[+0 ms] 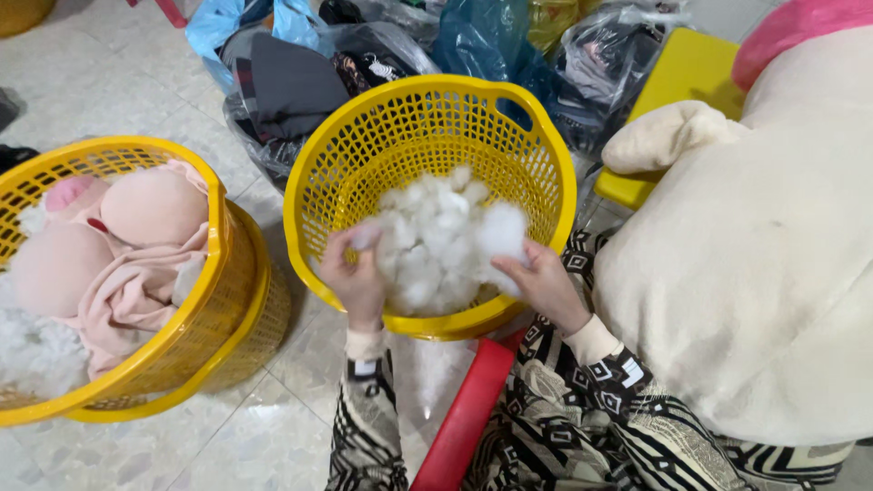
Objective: The person repeatedly takes handfuls of white stuffing from a yellow basket and inserts them into the opening of a large plush toy. The person fluffs and compresses the stuffing with both hands before placing it inside the toy.
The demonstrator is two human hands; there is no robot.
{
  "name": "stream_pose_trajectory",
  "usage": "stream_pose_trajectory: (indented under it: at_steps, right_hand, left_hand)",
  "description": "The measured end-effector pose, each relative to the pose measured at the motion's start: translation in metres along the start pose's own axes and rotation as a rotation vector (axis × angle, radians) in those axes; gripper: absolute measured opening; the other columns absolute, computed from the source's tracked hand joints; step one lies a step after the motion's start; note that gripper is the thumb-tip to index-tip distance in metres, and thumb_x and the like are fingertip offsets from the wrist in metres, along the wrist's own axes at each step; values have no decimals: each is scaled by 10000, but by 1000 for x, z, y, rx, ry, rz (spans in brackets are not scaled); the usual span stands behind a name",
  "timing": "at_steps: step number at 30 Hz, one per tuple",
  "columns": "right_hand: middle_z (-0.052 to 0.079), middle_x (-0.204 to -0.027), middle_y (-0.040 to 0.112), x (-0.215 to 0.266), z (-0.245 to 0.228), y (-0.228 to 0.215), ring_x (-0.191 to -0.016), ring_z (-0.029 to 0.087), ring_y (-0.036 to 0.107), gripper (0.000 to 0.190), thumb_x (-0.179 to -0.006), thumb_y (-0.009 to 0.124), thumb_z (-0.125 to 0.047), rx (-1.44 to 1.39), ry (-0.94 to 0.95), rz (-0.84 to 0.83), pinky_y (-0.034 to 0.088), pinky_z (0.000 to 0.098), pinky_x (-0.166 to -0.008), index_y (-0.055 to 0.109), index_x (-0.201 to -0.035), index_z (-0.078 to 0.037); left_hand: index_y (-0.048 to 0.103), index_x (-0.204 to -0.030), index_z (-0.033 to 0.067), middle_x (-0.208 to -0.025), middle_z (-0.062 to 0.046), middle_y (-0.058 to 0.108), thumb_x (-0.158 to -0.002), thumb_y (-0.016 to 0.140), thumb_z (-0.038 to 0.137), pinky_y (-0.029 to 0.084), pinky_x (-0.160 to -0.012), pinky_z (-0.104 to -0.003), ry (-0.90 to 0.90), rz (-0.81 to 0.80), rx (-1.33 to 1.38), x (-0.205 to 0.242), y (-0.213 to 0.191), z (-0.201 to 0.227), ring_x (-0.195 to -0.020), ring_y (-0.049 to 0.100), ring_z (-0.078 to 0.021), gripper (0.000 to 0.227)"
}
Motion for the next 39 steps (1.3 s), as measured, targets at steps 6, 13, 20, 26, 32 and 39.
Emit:
stream_pose_trajectory:
  at_steps: [6,13,20,26,32,39]
  right_hand:
    - [191,-822,714,4,-38,8,-696,323,699,291,-939,715,-294,531,-75,84,533,409,-630,684,-1041,-23]
    - [203,-689,651,17,-35,29,-684,411,662,218,-958,673,-264,712,-176,5,492,509,-617,665,-926,-48]
    - [214,-684,647,29,-29,7,-692,410,660,221,-925,717,-265,634,-91,-4,495,489,-580,688,-946,-46]
    - [159,-760,709,26,-32,-20,-594,239,687,260,-894,717,-236,488,-61,135,529,369,-585,714,-1069,-44]
    - [60,-845,754,35,-21,-36,-679,106,647,230,-926,727,-191,378,35,201,539,304,-606,694,-1088,-31]
    - [61,-1219,691,41,8,-29,-1071,114,667,379,-987,658,-167,-304,19,280,552,269,-914,558,-1323,-25]
  left_hand:
    - [585,-1444,23,-1522,-222,520,-1063,682,134,446,-1145,-485,40,-395,-306,38,57,-5,-1394,519,-404,408]
    - [719,-1028,82,-991,-144,754,-1024,621,150,563,-739,-397,87,-533,-218,49,83,46,-848,726,-342,119]
    - [672,-1032,37,-943,-156,734,-1052,534,72,567,-744,-375,142,-101,-192,9,38,31,-857,743,-318,144]
    - [709,-1065,31,-942,-168,745,-1078,595,160,556,-754,-431,-35,10,-400,-12,23,-29,-843,730,-329,173]
    - [485,-1521,63,-1474,-344,472,-859,746,489,471,-916,-563,-78,-488,-944,28,50,-84,-1292,488,-533,830]
    - [354,-1556,110,-1426,-126,547,-971,623,264,522,-954,-303,-543,-900,471,110,118,14,-1232,584,-205,662]
Point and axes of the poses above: each hand's wrist, its own x-axis away from the middle knuckle, its own y-axis out of the palm, z = x × y, the point moved 4 cm from there along -x, towards the middle knuckle
